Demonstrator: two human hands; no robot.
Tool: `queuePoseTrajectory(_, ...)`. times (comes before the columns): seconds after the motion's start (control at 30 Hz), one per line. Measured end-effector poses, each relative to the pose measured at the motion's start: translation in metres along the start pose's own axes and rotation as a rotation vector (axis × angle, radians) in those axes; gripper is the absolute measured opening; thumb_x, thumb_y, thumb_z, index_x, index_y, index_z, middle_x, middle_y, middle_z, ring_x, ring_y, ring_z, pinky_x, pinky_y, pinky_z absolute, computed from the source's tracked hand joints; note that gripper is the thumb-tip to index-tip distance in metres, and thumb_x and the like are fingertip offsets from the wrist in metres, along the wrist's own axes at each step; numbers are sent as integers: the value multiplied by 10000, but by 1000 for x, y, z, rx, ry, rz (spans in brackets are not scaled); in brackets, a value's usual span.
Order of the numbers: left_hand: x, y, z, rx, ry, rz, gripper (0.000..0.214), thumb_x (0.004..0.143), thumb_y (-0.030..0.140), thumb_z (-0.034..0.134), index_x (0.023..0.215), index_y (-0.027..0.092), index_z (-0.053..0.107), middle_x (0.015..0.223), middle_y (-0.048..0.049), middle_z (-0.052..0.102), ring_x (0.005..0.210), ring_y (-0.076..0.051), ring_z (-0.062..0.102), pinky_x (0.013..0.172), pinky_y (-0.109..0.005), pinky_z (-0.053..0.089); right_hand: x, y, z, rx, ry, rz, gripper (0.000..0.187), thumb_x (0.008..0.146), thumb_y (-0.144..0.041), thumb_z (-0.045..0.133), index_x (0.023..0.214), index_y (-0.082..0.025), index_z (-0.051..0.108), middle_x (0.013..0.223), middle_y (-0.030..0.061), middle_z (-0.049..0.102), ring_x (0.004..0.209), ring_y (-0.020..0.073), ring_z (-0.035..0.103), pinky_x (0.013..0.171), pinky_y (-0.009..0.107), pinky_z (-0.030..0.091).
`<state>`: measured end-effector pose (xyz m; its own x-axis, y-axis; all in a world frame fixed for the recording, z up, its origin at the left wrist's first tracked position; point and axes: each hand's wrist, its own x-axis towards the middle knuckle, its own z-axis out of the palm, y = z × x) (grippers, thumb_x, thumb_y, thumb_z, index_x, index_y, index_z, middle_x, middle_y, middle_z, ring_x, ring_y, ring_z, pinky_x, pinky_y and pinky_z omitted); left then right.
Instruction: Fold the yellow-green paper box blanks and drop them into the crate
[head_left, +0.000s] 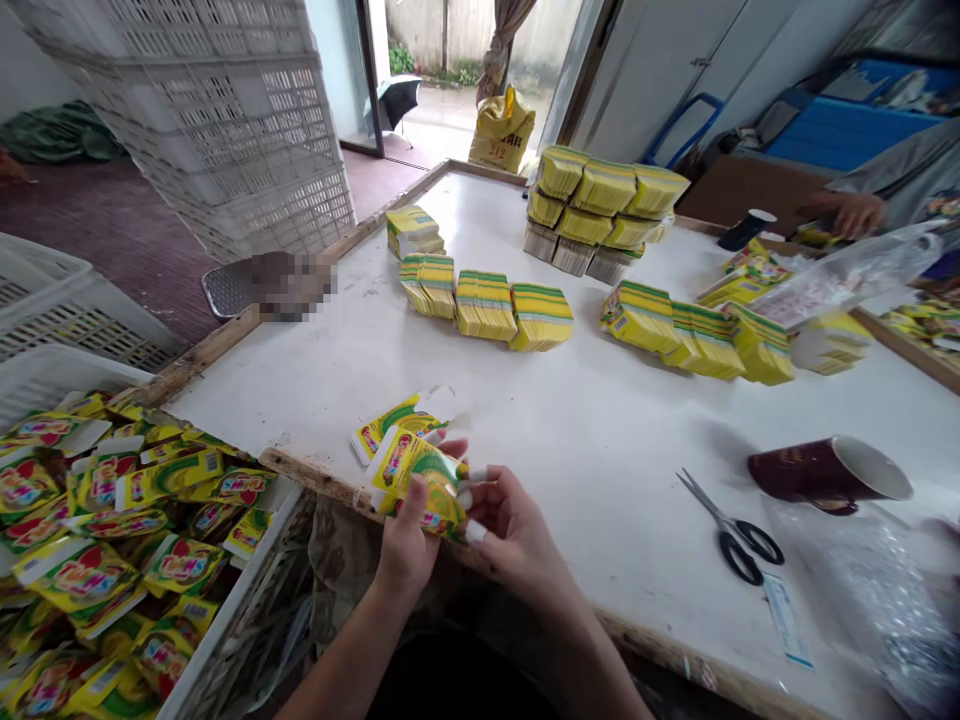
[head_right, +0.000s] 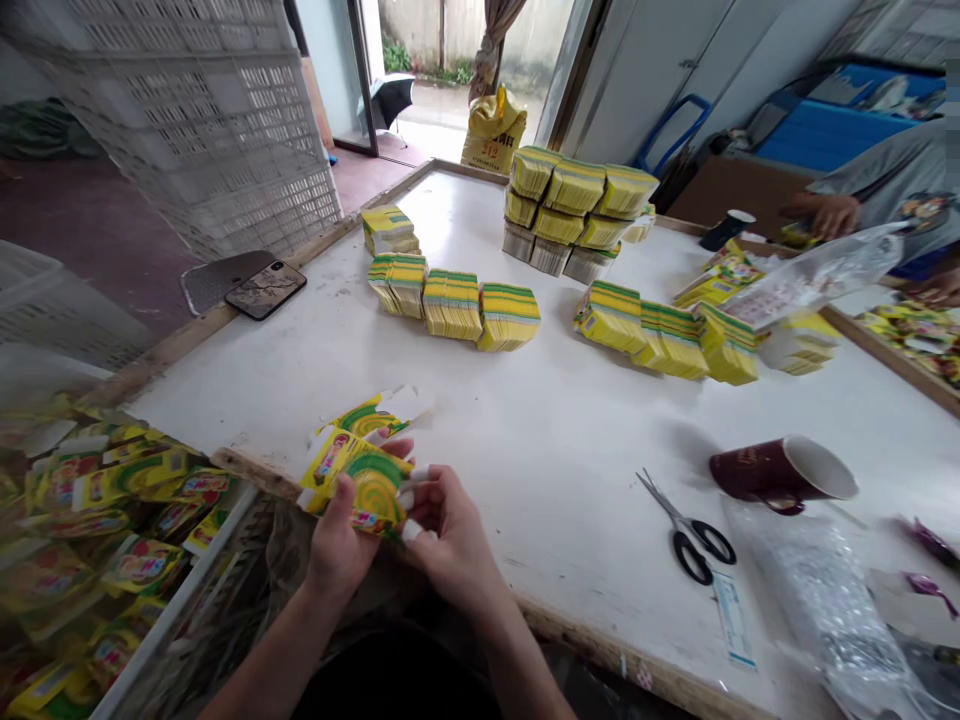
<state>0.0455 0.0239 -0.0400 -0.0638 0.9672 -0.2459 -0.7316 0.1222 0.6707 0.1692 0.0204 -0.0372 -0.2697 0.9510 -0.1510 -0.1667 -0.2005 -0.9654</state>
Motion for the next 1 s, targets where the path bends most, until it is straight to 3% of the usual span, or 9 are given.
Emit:
queuePoseTrajectory(0.07, 0, 4, 5, -88, 43, 71, 448, 777, 613, 639, 949, 200, 661, 837, -43, 655, 855, -212, 652, 793, -330, 542, -7, 1, 14, 4, -56, -21, 329, 783, -158, 649, 1070, -240, 510, 867, -8, 612, 763, 140, 593, 686, 262, 483)
queuePoseTrajectory(0.2, 3, 9, 6, -97, 135, 146, 512, 745, 723, 571, 770, 211, 577, 650, 25, 503, 592, -141, 550, 623, -278, 530, -12, 3, 24, -117, -125, -58, 470, 761, -157, 687, 1184, -255, 507, 916, -11, 594, 818, 151, 553, 736, 272, 457)
queuePoseTrajectory(0.3, 3, 2, -2, 7, 154, 142, 594, 648, 802, 612, 789, 225, 587, 672, 16, 548, 633, -171, 586, 644, -307, 541, -6, 7, 19, -234, -43, -101, 486, 726, -170, 727, 1160, -242, 521, 824, -33, 566, 759, 150, 521, 716, 273, 436)
queuePoseTrajectory(0.37, 2, -3, -9, 67, 133, 123, 639, 567, 794, 684, 837, 219, 618, 733, -15, 612, 707, -211, 629, 681, -337, 550, 0, 7, 12, -237, 25, -116, 390, 763, -219, 706, 1110, -233, 528, 768, -43, 532, 700, 142, 500, 676, 268, 424)
queuePoseTrajectory(0.5, -1, -6, -18, 169, 119, 130, 684, 412, 620, 876, 897, 198, 642, 854, -40, 672, 782, -218, 658, 712, -312, 547, 3, 2, 3, -174, 34, -120, 315, 854, -308, 641, 1137, -241, 518, 781, -32, 519, 696, 140, 515, 658, 263, 431)
queuePoseTrajectory(0.63, 0, 2, -16, 239, 187, 170, 467, 567, 459, 877, 868, 200, 631, 730, 43, 639, 593, -107, 590, 567, -204, 489, -2, -1, 12, -56, -111, -21, 399, 792, -374, 735, 1114, -244, 537, 822, -18, 574, 738, 150, 564, 685, 264, 462)
queuePoseTrajectory(0.77, 2, 2, -18, 302, 216, 153, 267, 667, 298, 844, 836, 176, 677, 726, 15, 708, 608, -122, 637, 590, -211, 504, 2, 5, 18, -21, 16, 9, 273, 793, -423, 720, 871, -222, 553, 743, -25, 593, 666, 143, 568, 617, 246, 468)
queuePoseTrajectory(0.87, 3, -2, -23, 307, 198, 132, 237, 727, 372, 799, 831, 173, 725, 767, -20, 747, 673, -168, 682, 656, -266, 541, 7, 6, 8, -174, 113, -53, 231, 814, -399, 688, 761, -209, 567, 676, -18, 589, 609, 149, 551, 566, 254, 462)
queuePoseTrajectory(1.0, 5, 5, -27, 306, 135, 111, 410, 738, 555, 738, 841, 158, 760, 786, -75, 758, 853, -269, 711, 788, -367, 559, 10, -8, -17, -354, 194, -205, 87, 829, -277, 658, 766, -217, 653, 703, 5, 591, 655, 172, 548, 601, 283, 455)
